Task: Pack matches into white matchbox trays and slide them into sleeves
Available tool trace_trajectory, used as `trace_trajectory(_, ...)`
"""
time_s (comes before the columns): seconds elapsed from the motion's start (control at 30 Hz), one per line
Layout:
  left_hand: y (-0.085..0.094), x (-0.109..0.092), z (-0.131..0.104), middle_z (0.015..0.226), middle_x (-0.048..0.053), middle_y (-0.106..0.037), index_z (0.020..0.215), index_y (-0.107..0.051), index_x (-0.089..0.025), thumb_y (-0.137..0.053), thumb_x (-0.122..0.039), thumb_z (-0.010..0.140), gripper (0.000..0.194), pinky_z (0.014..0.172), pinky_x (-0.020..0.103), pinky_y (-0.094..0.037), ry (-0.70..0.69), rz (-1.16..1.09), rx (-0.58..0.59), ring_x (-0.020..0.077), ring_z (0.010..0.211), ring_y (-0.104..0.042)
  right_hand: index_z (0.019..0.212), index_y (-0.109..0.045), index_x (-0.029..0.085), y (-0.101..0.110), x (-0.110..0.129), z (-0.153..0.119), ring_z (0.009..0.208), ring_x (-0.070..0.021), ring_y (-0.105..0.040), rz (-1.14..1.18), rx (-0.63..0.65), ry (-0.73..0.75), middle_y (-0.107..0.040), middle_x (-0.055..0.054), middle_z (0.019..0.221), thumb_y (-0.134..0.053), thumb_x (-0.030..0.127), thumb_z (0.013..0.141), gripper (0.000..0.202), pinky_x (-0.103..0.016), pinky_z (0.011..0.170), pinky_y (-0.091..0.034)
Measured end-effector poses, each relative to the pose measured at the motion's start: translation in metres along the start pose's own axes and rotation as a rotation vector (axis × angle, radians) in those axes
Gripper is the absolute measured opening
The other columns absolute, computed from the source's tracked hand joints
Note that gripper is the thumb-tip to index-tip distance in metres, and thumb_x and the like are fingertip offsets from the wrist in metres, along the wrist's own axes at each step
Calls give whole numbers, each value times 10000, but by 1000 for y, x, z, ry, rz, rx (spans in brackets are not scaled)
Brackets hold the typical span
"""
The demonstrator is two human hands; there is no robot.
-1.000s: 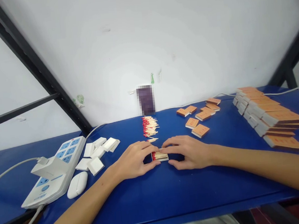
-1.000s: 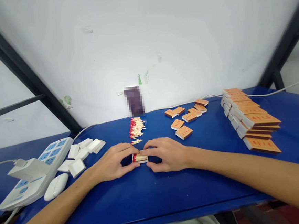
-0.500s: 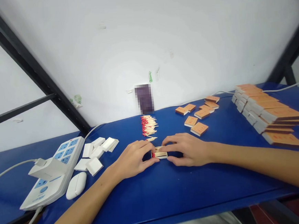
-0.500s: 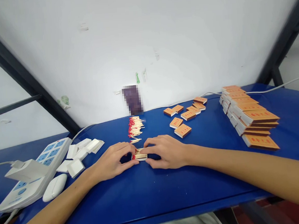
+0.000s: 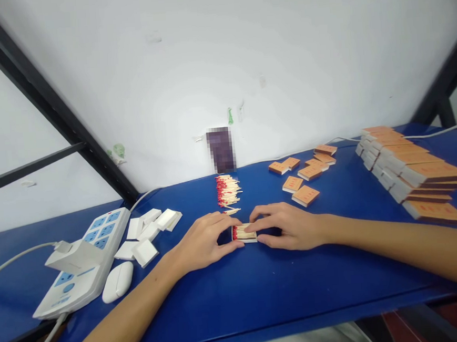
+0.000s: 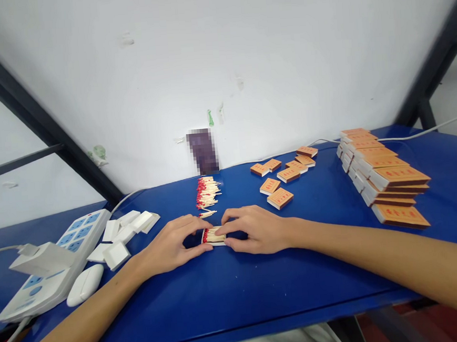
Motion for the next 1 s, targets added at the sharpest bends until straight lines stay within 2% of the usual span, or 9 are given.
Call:
trace_trajectory(0.13, -2, -1, 0, 1059, 41, -680, 1080, -625, -206, -587, -396, 911, 258, 884, 323, -474, -30, -32, 12, 197, 982, -600, 1267, -622, 246, 1, 1, 0, 890, -164, -616, 13, 6, 1, -615, -70, 1142, -499, 294, 932, 361, -301, 824, -473)
trace_trajectory(0.33, -4, 2, 0, 992, 44, -660, 927, -592, -185, -582, -409, 911, 225, 826, 303, -471, -14, -46, 21, 183, 908, -591, 1217, -631, 219, 0, 0, -1, 891, -156, -615, -6, -30, 13, -626, -68, 1116, -486, 278, 933, 324, -287, 805, -473)
trace_trajectory(0.47, -3, 4, -1, 1005, 41, -653, 1008, -578, -195, -587, -438, 904, 265, 805, 301, -472, 2, -6, 5, 186, 906, -592, 1176, -636, 199, 8, 1, -1, 868, -167, -608, -270, -101, 24, -630, -85, 1123, -455, 283, 941, 308, -299, 774, -454)
trace_trajectory(0.53, -3, 3, -1, 1014, 44, -653, 1010, -576, -194, -558, -438, 923, 259, 822, 304, -468, -18, 18, 5, 189, 921, -595, 1007, -673, 168, 21, -2, -3, 833, -186, -604, -511, -117, -45, -651, -102, 1035, -454, 252, 926, 249, -319, 761, -430)
trace_trajectory(0.6, -4, 1, -1, 1021, 50, -652, 996, -579, -189, -527, -433, 943, 255, 841, 308, -463, -43, 34, 14, 189, 934, -596, 840, -653, 146, 36, -13, -11, 785, -211, -600, -737, -65, -202, -655, -110, 875, -484, 235, 894, 198, -326, 717, -405)
trace_trajectory(0.7, -5, 1, -1, 1035, 54, -649, 997, -587, -188, -512, -431, 951, 259, 854, 310, -460, -56, 52, 27, 190, 946, -594, 863, -631, 130, 57, -31, -32, 747, -245, -614, -910, 13, -413, -658, -139, 859, -493, 242, 876, 179, -326, 646, -376)
trace_trajectory(0.8, -5, 2, -1, 1040, 50, -648, 1017, -590, -193, -517, -434, 948, 261, 849, 312, -462, -45, 63, 21, 192, 944, -593, 1062, -587, 128, 60, -50, -53, 711, -238, -631, -864, 119, -504, -661, -126, 913, -486, 232, 877, 235, -295, 571, -341)
trace_trajectory(0.87, -4, 2, -2, 1047, 48, -650, 1040, -581, -198, -520, -431, 947, 259, 846, 314, -463, -39, 66, 10, 194, 946, -593, 1117, -554, 130, 54, -59, -61, 705, -223, -637, -796, 182, -525, -651, -117, 946, -495, 132, 821, 302, -277, 532, -317)
trace_trajectory(1.0, -3, 0, -1, 1059, 46, -646, 1037, -560, -200, -498, -411, 962, 232, 850, 315, -462, -43, 63, 9, 192, 956, -593, 1138, -539, 149, 43, -56, -56, 715, -185, -638, -637, 197, -451, -628, -116, 1058, -498, 88, 791, 354, -266, 558, -365)
Point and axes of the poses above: each hand's wrist, its own z-axis towards the middle knuckle, its own y-axis out of the back of the hand, x = y × z, the point moved 8 cm from there along z, towards the middle knuckle
